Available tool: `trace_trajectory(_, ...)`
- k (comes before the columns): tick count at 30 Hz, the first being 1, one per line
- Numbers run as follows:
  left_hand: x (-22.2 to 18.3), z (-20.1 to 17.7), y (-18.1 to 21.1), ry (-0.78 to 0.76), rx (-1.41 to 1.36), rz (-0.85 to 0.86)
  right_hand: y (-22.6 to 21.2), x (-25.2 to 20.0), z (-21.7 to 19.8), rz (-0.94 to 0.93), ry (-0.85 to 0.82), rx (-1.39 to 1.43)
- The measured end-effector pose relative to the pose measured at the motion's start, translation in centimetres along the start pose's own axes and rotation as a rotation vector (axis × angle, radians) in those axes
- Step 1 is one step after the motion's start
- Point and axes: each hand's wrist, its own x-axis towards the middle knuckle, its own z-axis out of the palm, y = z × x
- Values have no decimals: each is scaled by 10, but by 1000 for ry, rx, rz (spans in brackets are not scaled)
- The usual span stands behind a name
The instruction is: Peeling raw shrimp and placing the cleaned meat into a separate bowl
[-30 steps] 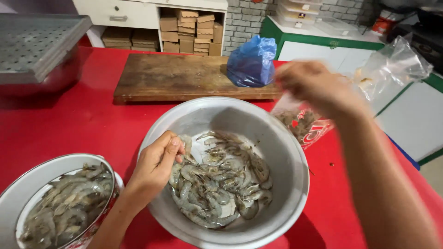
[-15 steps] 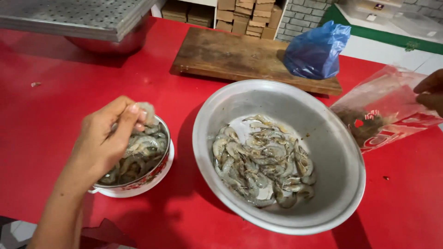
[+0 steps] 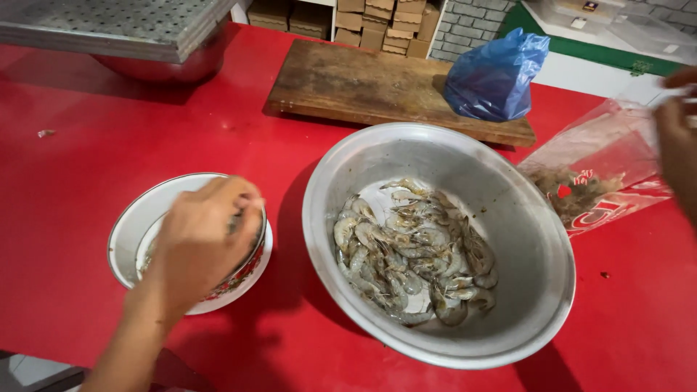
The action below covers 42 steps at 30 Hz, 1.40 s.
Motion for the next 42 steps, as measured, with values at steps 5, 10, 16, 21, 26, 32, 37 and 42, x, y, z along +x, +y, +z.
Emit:
trace_trajectory(5, 19, 47, 40, 80, -179, 300, -177, -27, 62, -64, -135, 3)
trace_trajectory(10, 48, 89, 57, -273, -186, -29, -201, -73, 189, 18, -919, 144)
trace_trajectory(16, 57, 126, 56, -389, -74, -22, -187, -99, 235, -35, -949, -41)
trace_trajectory(21, 56, 120, 64, -481, -40, -53, -179, -96, 231, 25, -892, -37)
trace_trajectory(26, 58, 109, 74, -525, -20, -78, -194, -69, 186, -37, -670, 10)
trace_trajectory(32, 68, 100, 74, -470, -191, -111, -229, -69, 151, -128, -572, 304)
trace_trajectory(37, 62, 101, 78, -506, -43, -109, -222, -83, 162, -396, -471, 52)
trace_trajectory(42, 59, 97, 83, -479, -40, -64, -215, -79, 163, -172, -575, 95)
